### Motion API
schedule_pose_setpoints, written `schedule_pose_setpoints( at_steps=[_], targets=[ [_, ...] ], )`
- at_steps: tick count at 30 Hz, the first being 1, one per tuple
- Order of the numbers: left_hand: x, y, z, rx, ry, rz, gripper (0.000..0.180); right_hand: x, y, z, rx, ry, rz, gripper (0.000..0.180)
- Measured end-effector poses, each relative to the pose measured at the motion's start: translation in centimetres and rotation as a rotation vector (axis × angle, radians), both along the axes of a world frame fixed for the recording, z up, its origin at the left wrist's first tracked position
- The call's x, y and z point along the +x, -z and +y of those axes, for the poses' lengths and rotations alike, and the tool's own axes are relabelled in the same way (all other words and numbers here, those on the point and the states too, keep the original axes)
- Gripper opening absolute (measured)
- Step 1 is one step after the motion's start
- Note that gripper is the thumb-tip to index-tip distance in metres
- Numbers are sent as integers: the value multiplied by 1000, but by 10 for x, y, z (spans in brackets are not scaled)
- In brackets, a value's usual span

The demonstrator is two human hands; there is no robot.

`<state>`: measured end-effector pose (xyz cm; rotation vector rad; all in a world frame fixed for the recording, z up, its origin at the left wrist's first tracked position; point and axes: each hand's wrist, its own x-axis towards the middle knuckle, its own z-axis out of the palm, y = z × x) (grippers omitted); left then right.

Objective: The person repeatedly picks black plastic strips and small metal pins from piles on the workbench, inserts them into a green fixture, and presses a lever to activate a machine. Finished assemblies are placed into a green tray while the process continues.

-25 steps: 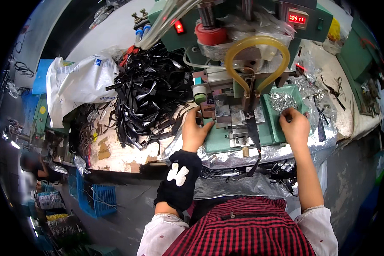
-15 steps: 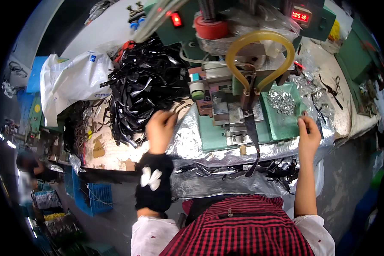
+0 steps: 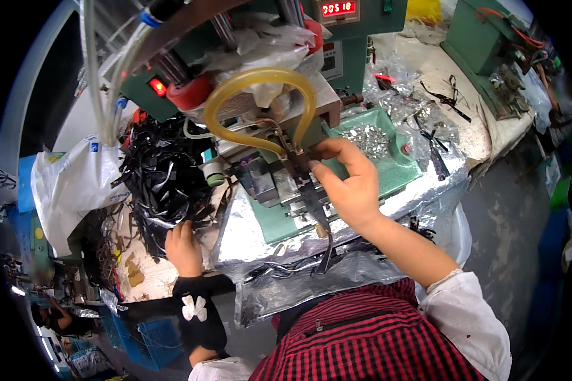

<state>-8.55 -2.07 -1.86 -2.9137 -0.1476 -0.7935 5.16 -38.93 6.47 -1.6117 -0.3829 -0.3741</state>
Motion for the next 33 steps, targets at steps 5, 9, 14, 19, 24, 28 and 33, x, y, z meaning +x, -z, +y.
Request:
schedule_pose_setpoints(
  at_steps=[5, 9, 14, 19, 24, 28, 33],
  targets=[
    [7, -54, -51, -1302, 131, -273, 12, -8, -2, 9, 194, -84, 153, 38],
    [0, -127, -143, -1613, 261, -165, 19, -20, -21, 12, 236, -175, 170, 50],
    [10, -142, -228, -2079, 272, 558, 25, -32, -45, -23, 7, -333, 203, 54],
    [46, -132, -248, -2263, 340, 720, 26, 20, 48, -83, -580, 92, 96, 26],
    [50, -121, -247, -2264, 360, 698, 25, 24, 55, -100, -420, 177, 24, 26],
    [51, -125, -249, -2222, 365, 694, 25, 49, 68, -121, -364, 267, 20, 22],
    [50, -121, -246, -2208, 370, 692, 27, 22, 56, -110, -684, 213, 66, 8]
  ],
)
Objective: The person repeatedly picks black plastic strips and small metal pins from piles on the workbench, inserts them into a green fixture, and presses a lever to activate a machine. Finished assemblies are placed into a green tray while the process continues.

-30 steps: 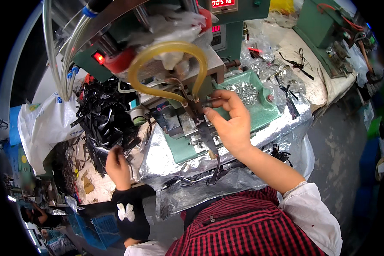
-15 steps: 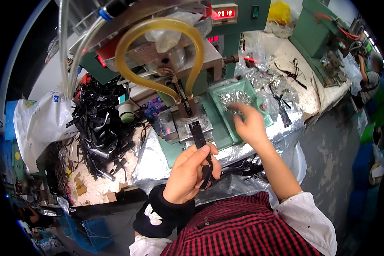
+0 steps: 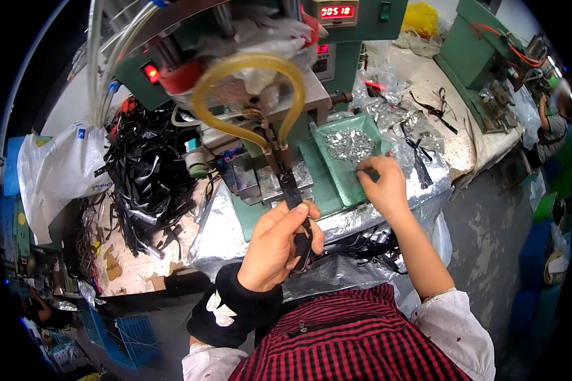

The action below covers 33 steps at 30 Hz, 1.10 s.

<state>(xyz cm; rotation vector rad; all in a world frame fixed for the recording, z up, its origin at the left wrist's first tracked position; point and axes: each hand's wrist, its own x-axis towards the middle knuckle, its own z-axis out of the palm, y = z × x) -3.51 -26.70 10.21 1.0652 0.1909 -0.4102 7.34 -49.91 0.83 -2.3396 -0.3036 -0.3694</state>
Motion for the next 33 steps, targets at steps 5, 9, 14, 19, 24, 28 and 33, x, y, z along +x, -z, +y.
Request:
schedule_pose_setpoints(
  at_steps=[5, 9, 14, 19, 24, 28, 33],
  targets=[
    [-14, 9, 18, -66, 181, 35, 34, 6, 17, 18, -210, 65, -150, 8],
    [-59, 49, 33, 343, -343, -164, 12, -4, 21, 14, -92, 90, -219, 9],
    [-26, 65, 134, 1541, -740, -604, 7, -2, 8, 11, 324, 102, 76, 16],
    [38, 103, 175, 2073, -504, -281, 18, 9, -8, 39, 372, 6, 89, 19],
    [59, 154, 187, 2102, -496, -229, 19, -6, 15, 15, 259, 33, -25, 15],
    [34, 130, 190, 1931, -704, -404, 13, -36, 11, -16, 320, 88, -22, 14],
    [24, 109, 184, 1141, -783, -433, 17, -43, -47, 28, 340, -198, -53, 14]
  ],
)
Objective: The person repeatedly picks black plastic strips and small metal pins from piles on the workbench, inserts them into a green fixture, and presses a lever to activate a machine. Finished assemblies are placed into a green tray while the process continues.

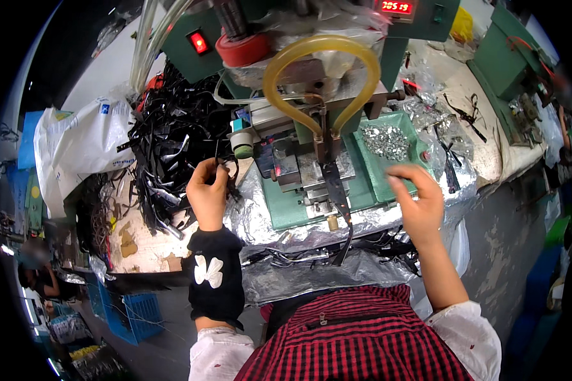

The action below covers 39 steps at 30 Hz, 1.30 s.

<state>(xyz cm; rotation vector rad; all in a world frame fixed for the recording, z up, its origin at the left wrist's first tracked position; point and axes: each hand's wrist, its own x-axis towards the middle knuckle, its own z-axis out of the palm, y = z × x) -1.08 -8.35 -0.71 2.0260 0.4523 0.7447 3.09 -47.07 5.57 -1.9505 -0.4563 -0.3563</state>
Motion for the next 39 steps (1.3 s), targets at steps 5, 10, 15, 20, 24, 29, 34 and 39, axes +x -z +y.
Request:
schedule_pose_setpoints(
  at_steps=[5, 10, 15, 20, 24, 29, 34, 39],
  targets=[
    [-8, -25, -40, -459, 82, -64, 24, 31, -5, 69, 217, -45, -55, 20],
    [-39, -29, -57, -640, 92, -35, 19, 18, 0, 82, 529, -61, 199, 38],
    [-21, -22, -33, 472, 132, 138, 30, 9, -22, 92, 558, -137, 240, 43],
    [-21, -64, -52, -323, 140, -6, 30, -9, -41, 83, 612, -244, 314, 56],
    [-52, -112, -108, -289, 130, -347, 31, 2, -38, 49, 307, -325, 240, 50],
    [-54, -140, -143, 725, 609, -354, 45, 43, 48, -16, -203, 135, 116, 27],
    [-48, -109, -168, 778, 778, -425, 45, 26, 57, -10, -245, 95, -109, 22],
    [-45, -142, -157, 909, 896, -477, 32, 29, 59, -11, -268, 146, -171, 19]
  ],
)
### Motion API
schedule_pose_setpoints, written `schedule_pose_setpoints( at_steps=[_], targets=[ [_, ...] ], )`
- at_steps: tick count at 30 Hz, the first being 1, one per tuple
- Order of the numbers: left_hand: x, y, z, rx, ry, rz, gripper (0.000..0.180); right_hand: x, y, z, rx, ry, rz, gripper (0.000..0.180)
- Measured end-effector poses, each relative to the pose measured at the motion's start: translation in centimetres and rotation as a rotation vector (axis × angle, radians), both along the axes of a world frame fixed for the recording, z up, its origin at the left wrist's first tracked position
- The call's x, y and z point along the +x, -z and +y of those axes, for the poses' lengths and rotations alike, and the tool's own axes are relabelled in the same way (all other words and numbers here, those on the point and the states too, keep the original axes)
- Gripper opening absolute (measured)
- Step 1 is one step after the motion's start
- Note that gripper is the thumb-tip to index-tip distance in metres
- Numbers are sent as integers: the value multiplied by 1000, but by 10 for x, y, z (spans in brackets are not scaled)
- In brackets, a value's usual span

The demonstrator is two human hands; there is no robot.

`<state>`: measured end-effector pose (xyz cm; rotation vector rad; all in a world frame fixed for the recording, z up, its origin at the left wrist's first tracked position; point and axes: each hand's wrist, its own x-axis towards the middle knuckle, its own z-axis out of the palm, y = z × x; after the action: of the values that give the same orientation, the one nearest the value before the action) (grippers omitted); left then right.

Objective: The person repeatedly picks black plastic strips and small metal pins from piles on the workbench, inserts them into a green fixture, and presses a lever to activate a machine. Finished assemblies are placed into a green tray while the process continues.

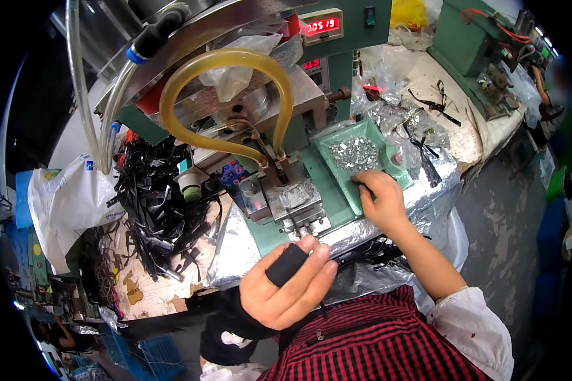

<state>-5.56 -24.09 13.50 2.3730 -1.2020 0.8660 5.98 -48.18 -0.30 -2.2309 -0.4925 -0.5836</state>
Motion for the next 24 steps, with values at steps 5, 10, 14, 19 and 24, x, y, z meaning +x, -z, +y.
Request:
schedule_pose_setpoints(
  at_steps=[5, 10, 14, 19, 24],
  targets=[
    [7, -4, 7, 137, -240, -183, 24, -2, 8, 3, 21, 17, -78, 16],
    [-19, -12, 19, -133, -191, 72, 32, -2, 5, -6, 126, 66, 9, 15],
    [-17, -3, 5, -230, -168, 136, 39, 10, 0, 9, 87, 11, -25, 15],
    [9, 38, -7, -256, -207, -20, 42, 9, 2, 13, 75, -10, -18, 14],
    [25, 67, -13, -251, -232, -152, 40, 6, -1, 6, 154, 43, 79, 16]
  ],
)
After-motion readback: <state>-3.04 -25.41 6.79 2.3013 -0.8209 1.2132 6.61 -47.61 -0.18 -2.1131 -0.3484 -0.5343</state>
